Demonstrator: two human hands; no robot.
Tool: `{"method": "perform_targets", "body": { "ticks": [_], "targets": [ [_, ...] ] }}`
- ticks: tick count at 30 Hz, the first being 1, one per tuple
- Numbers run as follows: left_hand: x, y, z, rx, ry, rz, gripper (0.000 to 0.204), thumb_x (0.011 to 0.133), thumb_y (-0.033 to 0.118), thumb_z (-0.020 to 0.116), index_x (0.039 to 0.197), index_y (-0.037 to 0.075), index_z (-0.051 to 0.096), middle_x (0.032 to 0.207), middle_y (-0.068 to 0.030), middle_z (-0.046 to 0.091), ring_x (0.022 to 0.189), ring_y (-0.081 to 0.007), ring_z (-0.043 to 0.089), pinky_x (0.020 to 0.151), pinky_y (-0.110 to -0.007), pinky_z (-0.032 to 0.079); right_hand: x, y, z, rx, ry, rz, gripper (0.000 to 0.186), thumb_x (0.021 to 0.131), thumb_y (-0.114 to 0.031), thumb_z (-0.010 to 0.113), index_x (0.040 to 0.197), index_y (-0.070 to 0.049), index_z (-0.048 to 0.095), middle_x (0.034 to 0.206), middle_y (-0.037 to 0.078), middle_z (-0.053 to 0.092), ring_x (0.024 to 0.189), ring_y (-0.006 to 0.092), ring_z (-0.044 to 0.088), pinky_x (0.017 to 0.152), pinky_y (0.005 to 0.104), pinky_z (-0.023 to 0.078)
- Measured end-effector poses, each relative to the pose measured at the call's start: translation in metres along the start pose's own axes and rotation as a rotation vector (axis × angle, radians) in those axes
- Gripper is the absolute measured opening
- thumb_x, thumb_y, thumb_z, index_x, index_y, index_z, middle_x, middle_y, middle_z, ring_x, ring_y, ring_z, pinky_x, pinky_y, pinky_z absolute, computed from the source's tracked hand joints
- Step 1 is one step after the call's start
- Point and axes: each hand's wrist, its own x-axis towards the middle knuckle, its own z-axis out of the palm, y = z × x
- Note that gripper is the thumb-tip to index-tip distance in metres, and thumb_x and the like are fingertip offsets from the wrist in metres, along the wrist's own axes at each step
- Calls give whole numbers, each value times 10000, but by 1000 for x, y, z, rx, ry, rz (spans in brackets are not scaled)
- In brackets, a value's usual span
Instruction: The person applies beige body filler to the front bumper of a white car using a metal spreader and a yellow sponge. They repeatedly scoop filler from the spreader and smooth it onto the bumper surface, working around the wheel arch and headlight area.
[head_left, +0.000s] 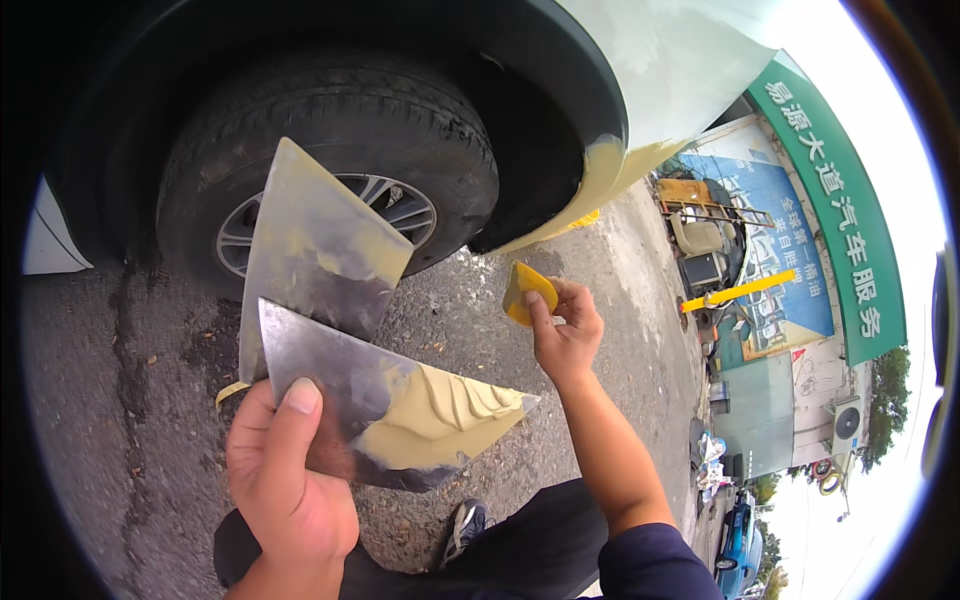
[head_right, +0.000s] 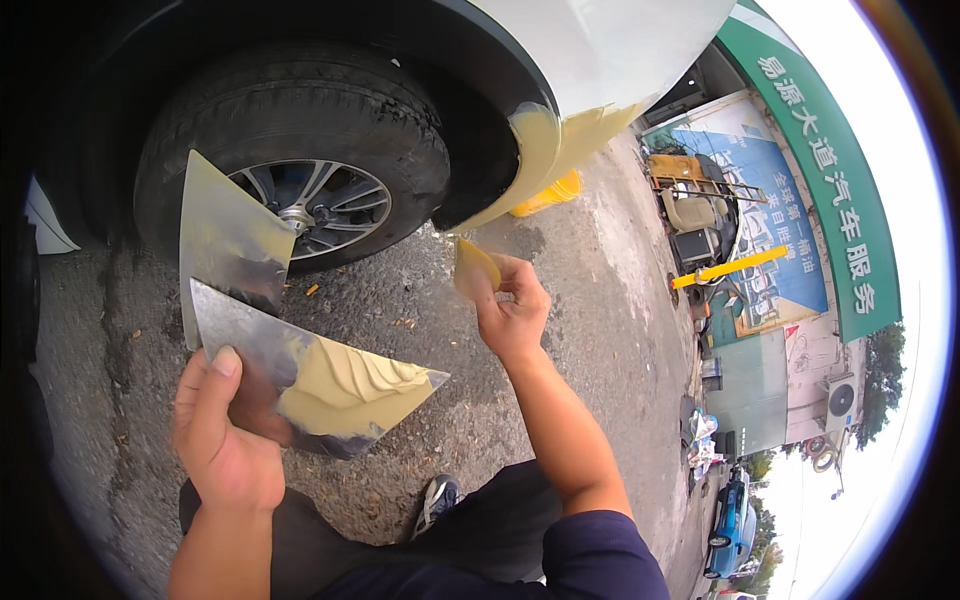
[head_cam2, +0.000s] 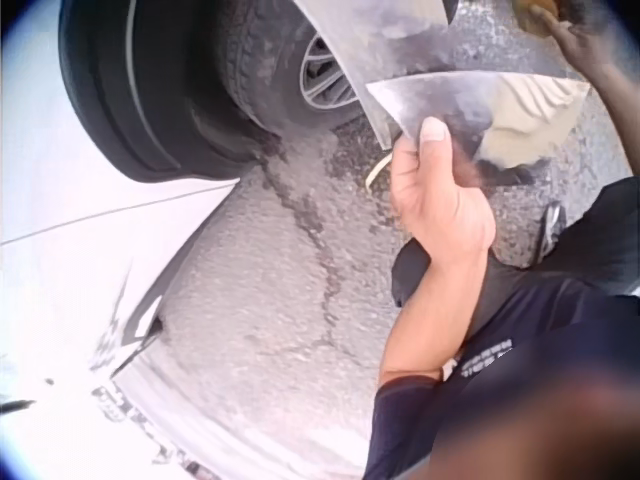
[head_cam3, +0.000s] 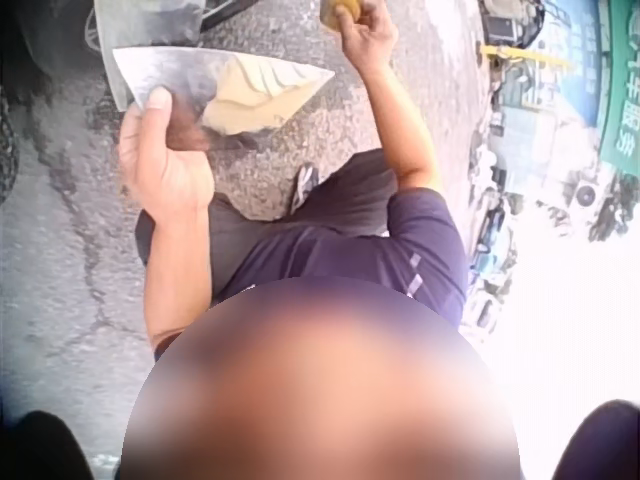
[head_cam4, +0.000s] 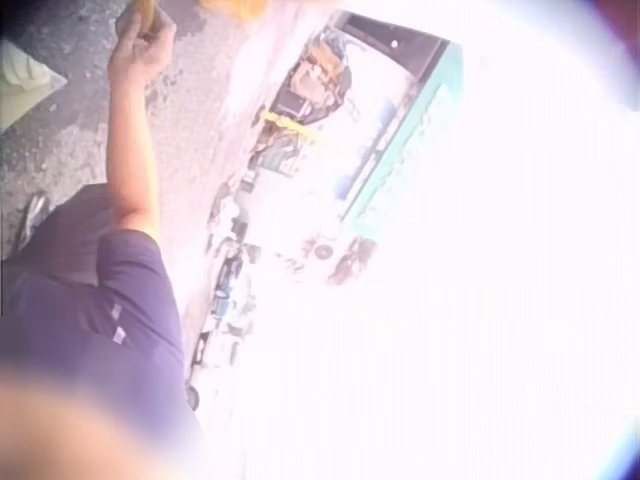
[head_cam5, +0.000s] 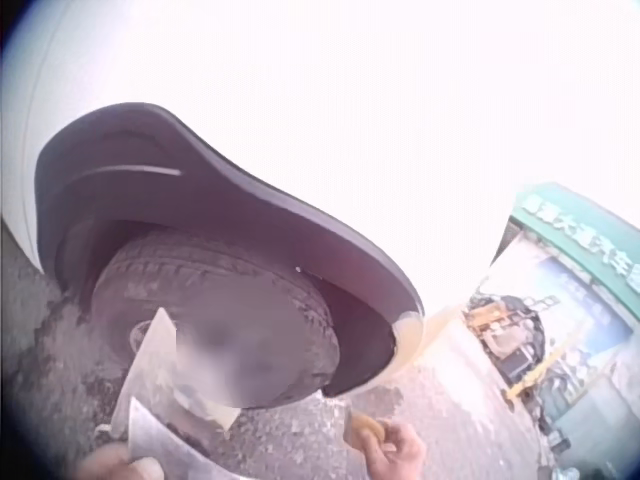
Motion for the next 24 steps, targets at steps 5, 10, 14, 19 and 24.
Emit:
{"method": "perform_targets", "body": {
  "ticks": [5,10,14,19,24],
  "targets": [
    [0,-15,3,2,-95,-62,164,968,109,612,1079,1,665,1031,-52,701,958,-136,653,891,-288,502,-11,-46,-63,318,110,103,229,918,-29,722,1106,19,599,974,85,713,876,131,686,775,275,564],
    [-4,-24,7,6,-201,-70,224,974,139,603,1146,1,646,1097,-61,691,1019,-162,650,930,-315,498,-6,-78,-95,761,128,57,251,932,21,678,1159,0,573,1068,105,710,982,151,678,879,300,535],
    [-7,-31,13,-10,-263,-48,276,982,151,590,1207,-6,622,1163,-70,677,1066,-178,638,957,-337,492,-10,-97,-101,1045,21,43,267,955,14,602,1216,-26,567,1140,130,696,1076,218,671,959,377,523],
    [-7,-37,15,-26,-304,-12,291,989,146,576,1234,-6,618,1181,-65,676,1084,-181,635,971,-336,484,-16,-113,-104,1170,-135,-34,267,936,26,643,1192,-27,587,1104,168,701,1076,249,673,933,396,533],
    [-6,-34,16,-48,-375,26,269,1003,148,547,1221,8,618,1164,-60,679,1078,-178,634,971,-335,480,-17,-108,-111,947,-381,-180,242,907,64,657,1134,-21,650,1073,202,694,1010,274,664,875,398,541]
  ]
}}
